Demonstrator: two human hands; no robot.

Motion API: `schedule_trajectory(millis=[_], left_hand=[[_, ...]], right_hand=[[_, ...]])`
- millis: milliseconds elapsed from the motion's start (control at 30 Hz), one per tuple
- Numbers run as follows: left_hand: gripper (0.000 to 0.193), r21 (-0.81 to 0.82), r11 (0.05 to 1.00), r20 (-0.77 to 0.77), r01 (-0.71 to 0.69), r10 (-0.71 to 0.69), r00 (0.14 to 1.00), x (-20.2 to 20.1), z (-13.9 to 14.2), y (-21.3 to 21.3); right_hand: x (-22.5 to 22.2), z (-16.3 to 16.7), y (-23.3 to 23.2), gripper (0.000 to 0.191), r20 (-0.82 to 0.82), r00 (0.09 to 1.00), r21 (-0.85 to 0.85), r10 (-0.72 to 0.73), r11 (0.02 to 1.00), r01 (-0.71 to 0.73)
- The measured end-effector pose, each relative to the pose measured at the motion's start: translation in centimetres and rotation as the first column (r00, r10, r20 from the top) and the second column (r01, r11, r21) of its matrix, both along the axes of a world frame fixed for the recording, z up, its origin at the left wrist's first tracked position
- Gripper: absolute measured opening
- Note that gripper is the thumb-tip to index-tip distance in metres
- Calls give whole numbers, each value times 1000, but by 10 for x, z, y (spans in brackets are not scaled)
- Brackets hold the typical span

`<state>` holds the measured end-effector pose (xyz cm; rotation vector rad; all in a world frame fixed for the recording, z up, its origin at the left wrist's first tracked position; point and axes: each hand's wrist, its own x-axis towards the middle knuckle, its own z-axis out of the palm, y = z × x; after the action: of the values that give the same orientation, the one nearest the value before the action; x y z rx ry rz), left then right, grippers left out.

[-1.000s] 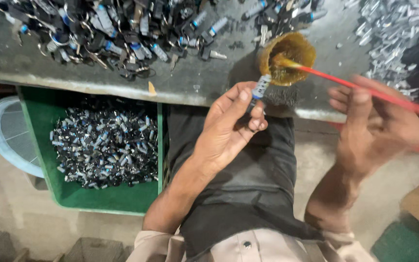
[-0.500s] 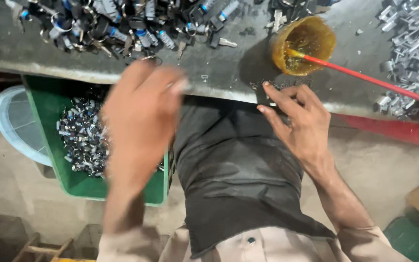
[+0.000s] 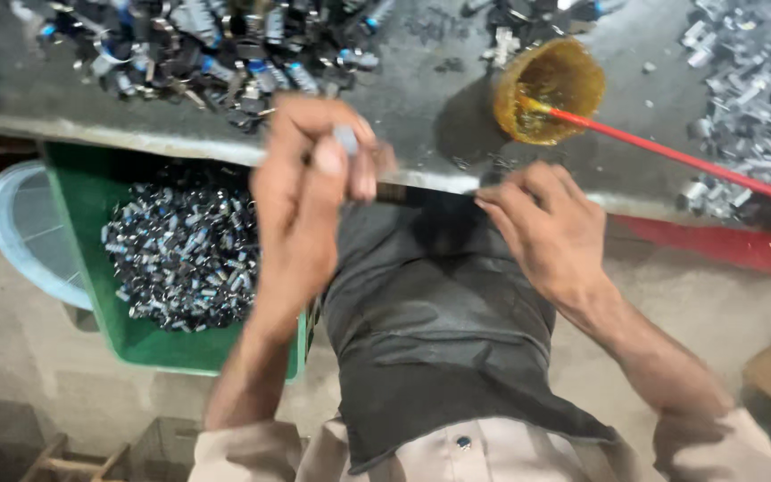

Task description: The person sits at a workbench covered with piles of small lock cylinders and padlock parts. They pick up one cylinder at a time, hold it over a bowl of yellowish liquid, and coat it using a long red-handled brush, then set the treated cylinder back on the bench and reach for the next one.

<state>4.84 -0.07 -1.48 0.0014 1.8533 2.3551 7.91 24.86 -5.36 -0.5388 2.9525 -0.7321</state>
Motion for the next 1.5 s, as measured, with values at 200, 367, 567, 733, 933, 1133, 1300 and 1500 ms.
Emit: schedule_trajectory(millis=[200,367,567,733,933,1133,1300,1500], left_hand=[[22,386,922,389,23,-185,902,53,-26,35],[28,500,862,469,-86,-186,863,59,-35,48],[27,516,845,507,-143,-166,846,62,-35,51],[28,474,875,480,-102,-160,863,70,-40,46],[35,461,887,491,-11,-245,836,61,-32,39],[33,300,953,352,50,-159,922,49,-23,34],[22,475,873,407,-112,-105,907,28,-46,66],[24,653,716,515,-248,-180,838,3,-63,89]], right_hand=[[19,9,-9,18,208,952,-495,-225,815,300],[26,3,-24,19,284,943,-759,-172,560,331],[25,4,-38,17,388,910,-789,-144,458,409],[29,4,-34,16,448,885,-748,-130,487,450],[34,-8,-29,31,572,813,-820,105,94,565],[26,-2,8,45,491,841,-862,-229,15,507],[15,1,50,17,12,848,-651,-529,640,409],[13,0,64,17,161,774,-838,-612,329,435]])
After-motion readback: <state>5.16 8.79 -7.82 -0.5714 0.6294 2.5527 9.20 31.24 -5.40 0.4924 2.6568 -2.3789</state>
